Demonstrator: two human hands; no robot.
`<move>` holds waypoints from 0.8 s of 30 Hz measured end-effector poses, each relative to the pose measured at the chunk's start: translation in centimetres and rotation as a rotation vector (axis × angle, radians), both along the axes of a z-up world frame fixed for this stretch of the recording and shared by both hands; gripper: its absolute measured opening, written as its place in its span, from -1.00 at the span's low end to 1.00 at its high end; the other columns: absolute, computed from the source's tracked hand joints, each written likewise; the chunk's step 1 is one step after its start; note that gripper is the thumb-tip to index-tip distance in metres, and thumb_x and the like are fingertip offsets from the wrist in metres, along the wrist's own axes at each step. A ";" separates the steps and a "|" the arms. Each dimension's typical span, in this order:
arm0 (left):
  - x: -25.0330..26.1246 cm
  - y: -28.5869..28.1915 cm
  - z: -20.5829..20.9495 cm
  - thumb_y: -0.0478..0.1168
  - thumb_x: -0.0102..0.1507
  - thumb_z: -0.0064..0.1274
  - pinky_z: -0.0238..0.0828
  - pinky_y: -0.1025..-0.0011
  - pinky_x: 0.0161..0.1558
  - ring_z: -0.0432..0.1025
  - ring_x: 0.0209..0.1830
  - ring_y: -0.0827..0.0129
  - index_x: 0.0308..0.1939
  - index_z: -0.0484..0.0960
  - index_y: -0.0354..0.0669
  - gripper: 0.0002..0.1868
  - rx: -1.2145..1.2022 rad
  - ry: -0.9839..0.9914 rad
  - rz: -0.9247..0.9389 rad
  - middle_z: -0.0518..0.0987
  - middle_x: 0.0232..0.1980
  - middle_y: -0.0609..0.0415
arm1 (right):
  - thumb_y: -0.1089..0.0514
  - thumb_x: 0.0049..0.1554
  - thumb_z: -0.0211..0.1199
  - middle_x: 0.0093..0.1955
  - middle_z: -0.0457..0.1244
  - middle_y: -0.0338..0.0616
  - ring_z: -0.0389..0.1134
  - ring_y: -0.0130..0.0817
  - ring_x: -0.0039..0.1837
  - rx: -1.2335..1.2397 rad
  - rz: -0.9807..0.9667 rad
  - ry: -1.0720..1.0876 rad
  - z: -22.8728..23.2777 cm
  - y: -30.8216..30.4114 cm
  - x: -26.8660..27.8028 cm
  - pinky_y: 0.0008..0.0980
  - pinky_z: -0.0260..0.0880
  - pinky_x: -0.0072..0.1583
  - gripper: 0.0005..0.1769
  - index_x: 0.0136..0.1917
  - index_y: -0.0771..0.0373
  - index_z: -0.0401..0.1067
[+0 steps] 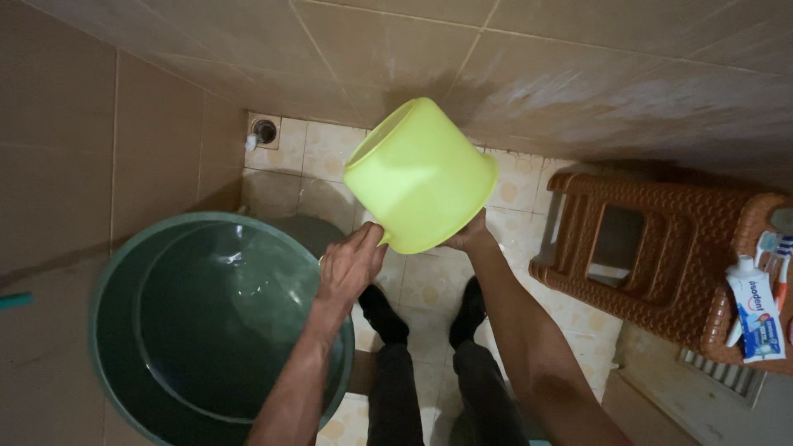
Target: The person removes a black wire mesh basket from a wall mount and places it on the floor. They then scoop water from a green basin using a yellow scoop and pour it over the basket. Finally, they wipe the wet basket thoroughly with a yellow cloth.
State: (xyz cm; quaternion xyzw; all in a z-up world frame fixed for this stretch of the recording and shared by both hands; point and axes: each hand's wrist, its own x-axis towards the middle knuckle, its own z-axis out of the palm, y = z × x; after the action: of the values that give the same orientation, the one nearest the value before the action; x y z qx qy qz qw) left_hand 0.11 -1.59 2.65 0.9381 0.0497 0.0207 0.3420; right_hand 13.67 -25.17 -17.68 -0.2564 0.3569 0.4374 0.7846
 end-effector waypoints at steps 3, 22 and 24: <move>-0.2 0.3 0.1 -0.30 0.18 0.20 0.48 0.06 -0.26 0.53 -0.21 -0.07 -0.14 0.42 -0.21 -0.73 -0.031 -0.063 -0.051 0.59 -0.16 -0.09 | -0.29 0.39 -0.21 0.47 0.28 0.13 0.29 0.20 0.42 0.409 -0.293 0.119 -3.9 -0.9 0.1 0.30 0.39 0.35 -0.28 0.55 0.21 0.26; -5.6 1.9 3.5 -0.13 0.43 -0.06 0.19 0.42 -0.66 0.24 -0.70 0.47 0.21 0.46 -0.22 -0.66 -0.984 0.272 0.632 0.41 -0.54 0.10 | -0.45 0.00 0.07 0.49 -0.05 0.37 -0.03 0.51 0.42 0.023 -0.024 0.289 5.5 0.2 -1.7 0.51 -0.01 0.33 0.00 0.48 0.23 0.14; -7.2 3.0 3.9 -0.11 0.42 -0.10 0.15 0.52 -0.72 0.16 -0.78 0.56 0.22 0.42 -0.19 -0.65 -1.156 0.260 0.694 0.28 -0.64 0.16 | -0.46 -0.05 0.08 0.48 -0.03 0.27 0.01 0.45 0.38 0.009 0.037 0.243 6.0 0.5 -2.3 0.49 0.01 0.33 -0.02 0.46 0.15 0.20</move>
State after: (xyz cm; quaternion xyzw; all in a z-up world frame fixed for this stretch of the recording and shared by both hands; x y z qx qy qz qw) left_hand -7.09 1.45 6.55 0.5295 0.3910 -0.0136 0.7527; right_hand 11.41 -24.71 -11.69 -0.2048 0.4425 0.4811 0.7286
